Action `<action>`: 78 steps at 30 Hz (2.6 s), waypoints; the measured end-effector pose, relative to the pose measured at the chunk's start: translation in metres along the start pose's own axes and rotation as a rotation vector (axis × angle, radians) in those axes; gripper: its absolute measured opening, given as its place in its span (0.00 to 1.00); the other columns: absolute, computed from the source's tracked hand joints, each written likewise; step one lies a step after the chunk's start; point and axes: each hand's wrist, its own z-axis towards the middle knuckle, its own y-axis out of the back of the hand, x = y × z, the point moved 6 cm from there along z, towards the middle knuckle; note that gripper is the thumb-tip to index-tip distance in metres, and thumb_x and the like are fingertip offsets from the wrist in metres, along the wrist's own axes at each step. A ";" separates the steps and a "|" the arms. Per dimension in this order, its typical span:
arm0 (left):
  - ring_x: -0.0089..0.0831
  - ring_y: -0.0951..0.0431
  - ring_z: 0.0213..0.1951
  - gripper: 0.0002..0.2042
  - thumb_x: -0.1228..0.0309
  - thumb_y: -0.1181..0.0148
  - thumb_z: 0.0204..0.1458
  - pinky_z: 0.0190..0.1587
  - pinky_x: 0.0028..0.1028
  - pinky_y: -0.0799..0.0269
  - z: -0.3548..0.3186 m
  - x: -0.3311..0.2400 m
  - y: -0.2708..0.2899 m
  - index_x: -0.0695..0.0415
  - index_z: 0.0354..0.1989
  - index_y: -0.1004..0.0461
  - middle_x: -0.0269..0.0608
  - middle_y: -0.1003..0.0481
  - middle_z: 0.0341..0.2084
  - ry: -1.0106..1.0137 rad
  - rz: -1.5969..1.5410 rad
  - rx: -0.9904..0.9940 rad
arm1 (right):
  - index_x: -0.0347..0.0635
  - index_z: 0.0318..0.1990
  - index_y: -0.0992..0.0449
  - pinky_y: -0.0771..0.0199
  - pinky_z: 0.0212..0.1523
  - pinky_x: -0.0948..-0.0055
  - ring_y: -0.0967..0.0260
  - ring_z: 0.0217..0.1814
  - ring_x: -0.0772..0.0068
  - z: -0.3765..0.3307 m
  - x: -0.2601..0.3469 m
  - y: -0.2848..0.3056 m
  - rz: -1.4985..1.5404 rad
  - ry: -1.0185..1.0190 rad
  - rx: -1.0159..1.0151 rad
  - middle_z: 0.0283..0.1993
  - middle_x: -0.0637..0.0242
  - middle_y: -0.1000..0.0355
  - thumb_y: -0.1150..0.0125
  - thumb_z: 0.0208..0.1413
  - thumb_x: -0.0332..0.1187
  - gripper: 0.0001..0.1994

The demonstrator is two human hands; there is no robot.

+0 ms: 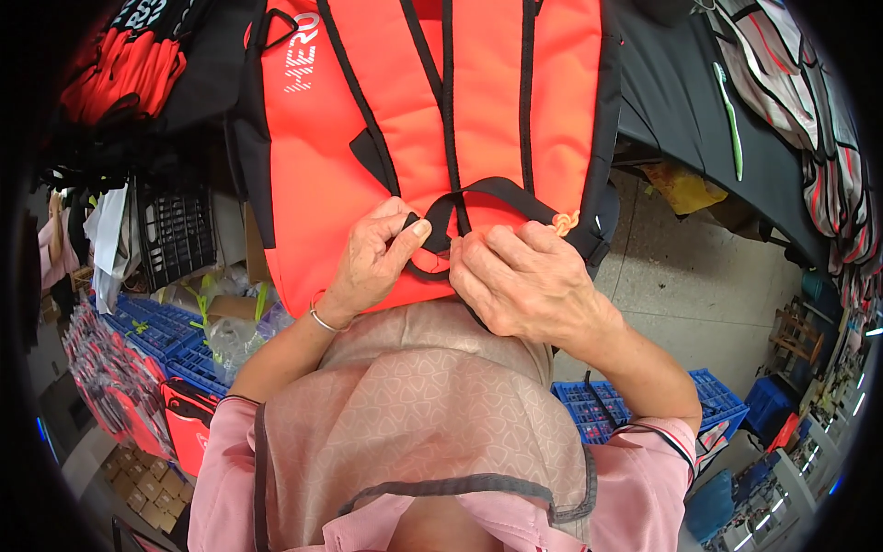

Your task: Inspecting manufactured bags for defects, trimming loose threads with snips, and cleaning surfaces with a brush tool.

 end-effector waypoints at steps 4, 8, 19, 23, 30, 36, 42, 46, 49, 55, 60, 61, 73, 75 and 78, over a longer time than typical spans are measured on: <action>0.27 0.41 0.27 0.15 0.71 0.45 0.59 0.31 0.29 0.42 0.000 0.002 0.000 0.67 0.22 0.36 0.37 0.42 0.20 0.003 0.030 0.012 | 0.43 0.34 0.22 0.44 0.25 0.77 0.37 0.27 0.80 0.003 0.001 0.000 0.010 0.013 0.007 0.35 0.72 0.28 0.33 0.43 0.30 0.08; 0.27 0.40 0.27 0.15 0.71 0.44 0.59 0.32 0.29 0.41 -0.001 0.004 -0.001 0.67 0.23 0.34 0.38 0.39 0.21 0.026 0.028 0.017 | 0.43 0.33 0.22 0.43 0.27 0.77 0.36 0.29 0.80 0.007 0.004 -0.001 -0.012 0.067 0.018 0.33 0.73 0.29 0.35 0.43 0.30 0.08; 0.29 0.35 0.30 0.13 0.72 0.42 0.57 0.35 0.28 0.38 0.002 0.005 -0.004 0.66 0.23 0.31 0.40 0.35 0.23 0.007 0.059 0.084 | 0.43 0.28 0.24 0.41 0.28 0.76 0.35 0.31 0.77 0.014 0.007 -0.015 0.046 0.303 0.222 0.30 0.71 0.31 0.42 0.36 0.33 0.09; 0.29 0.35 0.31 0.13 0.71 0.42 0.57 0.37 0.28 0.38 0.001 0.013 -0.004 0.66 0.23 0.30 0.39 0.34 0.24 0.011 0.025 0.103 | 0.45 0.24 0.29 0.36 0.28 0.73 0.35 0.29 0.72 0.014 -0.011 -0.023 0.258 0.086 0.155 0.23 0.71 0.38 0.38 0.42 0.35 0.07; 0.25 0.35 0.33 0.14 0.70 0.44 0.59 0.39 0.28 0.38 -0.005 0.016 -0.003 0.66 0.22 0.31 0.37 0.30 0.28 0.054 -0.071 0.167 | 0.41 0.27 0.20 0.28 0.28 0.68 0.27 0.28 0.66 -0.012 -0.043 -0.025 0.724 -0.492 0.151 0.25 0.68 0.26 0.26 0.42 0.38 0.11; 0.32 0.33 0.31 0.16 0.67 0.42 0.57 0.38 0.32 0.36 -0.003 0.014 -0.003 0.65 0.20 0.29 0.41 0.31 0.23 0.045 -0.112 0.114 | 0.41 0.31 0.21 0.32 0.27 0.70 0.30 0.29 0.70 -0.007 -0.026 -0.010 0.404 -0.301 0.056 0.27 0.71 0.28 0.28 0.40 0.37 0.12; 0.33 0.33 0.29 0.16 0.67 0.42 0.57 0.38 0.32 0.36 -0.002 0.013 -0.004 0.65 0.21 0.29 0.42 0.32 0.23 0.043 -0.075 0.104 | 0.42 0.37 0.21 0.42 0.25 0.73 0.36 0.28 0.75 -0.001 -0.007 -0.012 0.154 -0.018 0.113 0.32 0.72 0.28 0.29 0.39 0.37 0.16; 0.34 0.33 0.30 0.15 0.67 0.42 0.57 0.38 0.33 0.35 -0.001 0.015 -0.003 0.65 0.21 0.29 0.42 0.31 0.24 0.026 -0.059 0.097 | 0.42 0.35 0.22 0.44 0.25 0.73 0.37 0.27 0.76 0.004 -0.005 -0.012 0.149 0.043 0.109 0.31 0.73 0.30 0.31 0.41 0.37 0.14; 0.35 0.32 0.31 0.14 0.67 0.42 0.56 0.40 0.33 0.35 0.000 0.013 -0.002 0.65 0.22 0.28 0.42 0.29 0.25 -0.023 -0.044 0.124 | 0.42 0.33 0.23 0.44 0.26 0.73 0.38 0.27 0.76 0.009 -0.004 -0.012 0.167 0.096 0.110 0.30 0.73 0.31 0.32 0.42 0.36 0.12; 0.28 0.33 0.38 0.15 0.68 0.45 0.59 0.45 0.28 0.36 0.001 0.011 -0.003 0.65 0.23 0.31 0.37 0.28 0.33 -0.044 -0.002 0.260 | 0.46 0.29 0.25 0.33 0.30 0.69 0.30 0.32 0.70 0.009 -0.016 -0.030 0.358 -0.035 0.291 0.29 0.70 0.30 0.38 0.47 0.37 0.07; 0.26 0.35 0.39 0.17 0.66 0.45 0.60 0.44 0.26 0.38 -0.001 0.020 -0.002 0.65 0.21 0.31 0.36 0.29 0.33 0.170 -0.178 0.294 | 0.44 0.37 0.23 0.28 0.32 0.67 0.26 0.35 0.67 -0.006 -0.032 -0.025 0.589 -0.357 0.306 0.31 0.69 0.27 0.28 0.43 0.42 0.17; 0.26 0.35 0.39 0.17 0.66 0.45 0.60 0.44 0.26 0.38 -0.001 0.021 -0.002 0.65 0.21 0.31 0.36 0.29 0.33 0.171 -0.179 0.290 | 0.43 0.38 0.24 0.27 0.33 0.68 0.26 0.36 0.67 -0.009 -0.034 -0.024 0.665 -0.451 0.259 0.32 0.68 0.27 0.27 0.42 0.43 0.19; 0.26 0.32 0.36 0.15 0.64 0.41 0.57 0.40 0.28 0.34 -0.008 0.037 -0.003 0.64 0.25 0.26 0.38 0.27 0.33 0.326 -0.435 0.144 | 0.38 0.40 0.20 0.25 0.33 0.72 0.23 0.32 0.67 -0.028 -0.008 -0.020 1.170 -0.613 0.205 0.32 0.60 0.22 0.32 0.39 0.23 0.15; 0.26 0.30 0.48 0.08 0.70 0.36 0.53 0.50 0.28 0.34 -0.013 0.015 -0.001 0.63 0.28 0.24 0.37 0.29 0.43 0.083 -0.140 0.229 | 0.35 0.34 0.19 0.26 0.34 0.76 0.25 0.32 0.76 -0.029 -0.027 0.005 1.182 -0.836 0.023 0.31 0.62 0.21 0.32 0.44 0.20 0.07; 0.35 0.31 0.55 0.09 0.72 0.31 0.45 0.57 0.34 0.35 -0.019 -0.012 -0.002 0.59 0.36 0.20 0.39 0.30 0.49 -0.085 0.022 0.227 | 0.35 0.33 0.20 0.26 0.34 0.78 0.26 0.32 0.81 -0.042 -0.047 0.023 1.014 -0.993 -0.210 0.32 0.64 0.21 0.33 0.49 0.19 0.04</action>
